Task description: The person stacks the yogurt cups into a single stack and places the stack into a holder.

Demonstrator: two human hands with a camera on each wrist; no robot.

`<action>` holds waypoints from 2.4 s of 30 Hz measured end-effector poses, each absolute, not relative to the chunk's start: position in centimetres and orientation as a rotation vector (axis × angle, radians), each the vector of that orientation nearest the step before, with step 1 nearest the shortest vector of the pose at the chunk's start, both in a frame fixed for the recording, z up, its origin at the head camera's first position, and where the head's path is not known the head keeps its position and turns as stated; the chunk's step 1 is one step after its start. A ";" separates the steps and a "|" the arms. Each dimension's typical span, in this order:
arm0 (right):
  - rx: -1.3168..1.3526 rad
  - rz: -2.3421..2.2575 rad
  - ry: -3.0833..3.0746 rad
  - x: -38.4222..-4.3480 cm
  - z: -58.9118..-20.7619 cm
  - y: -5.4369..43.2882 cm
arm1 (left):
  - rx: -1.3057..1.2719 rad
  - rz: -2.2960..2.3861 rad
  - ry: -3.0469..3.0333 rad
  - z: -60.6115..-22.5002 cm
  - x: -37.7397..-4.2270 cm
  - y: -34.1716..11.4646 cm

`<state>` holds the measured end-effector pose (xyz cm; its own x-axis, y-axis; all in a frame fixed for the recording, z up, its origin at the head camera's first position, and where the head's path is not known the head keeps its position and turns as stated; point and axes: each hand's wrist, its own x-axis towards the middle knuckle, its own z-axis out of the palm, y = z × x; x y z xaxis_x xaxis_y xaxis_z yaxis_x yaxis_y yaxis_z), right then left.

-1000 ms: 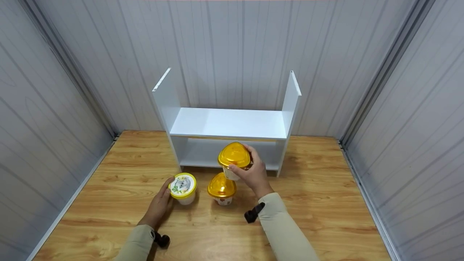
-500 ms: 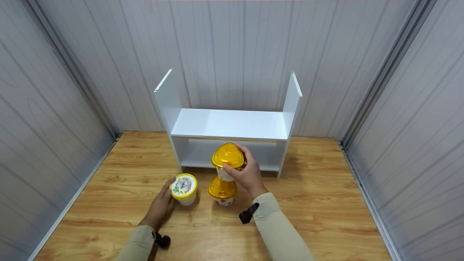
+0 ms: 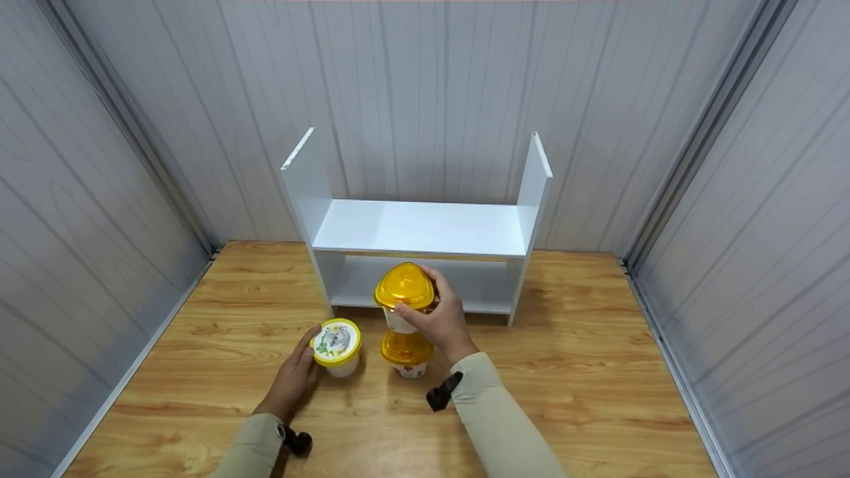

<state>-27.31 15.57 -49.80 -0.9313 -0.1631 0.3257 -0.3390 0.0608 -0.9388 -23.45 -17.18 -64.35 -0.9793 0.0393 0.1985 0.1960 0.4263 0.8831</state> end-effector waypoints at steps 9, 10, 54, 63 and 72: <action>0.523 2.052 -2.193 -27.2 -49.8 14.4 | -0.219 -1.555 -2.524 -64.6 -23.6 -17.3; 0.528 2.051 -2.189 -27.2 -49.8 14.3 | -0.222 -1.549 -2.525 -64.7 -23.6 -17.3; 0.562 2.010 -2.254 -26.6 -51.2 9.6 | -0.197 -1.646 -2.528 -64.3 -23.4 -17.3; 0.528 2.067 -2.266 -26.5 -51.6 8.9 | -0.198 -1.654 -2.539 -64.3 -23.5 -17.4; 0.565 2.091 -2.251 -26.5 -51.9 8.1 | -0.141 -1.639 -2.565 -64.2 -23.4 -17.4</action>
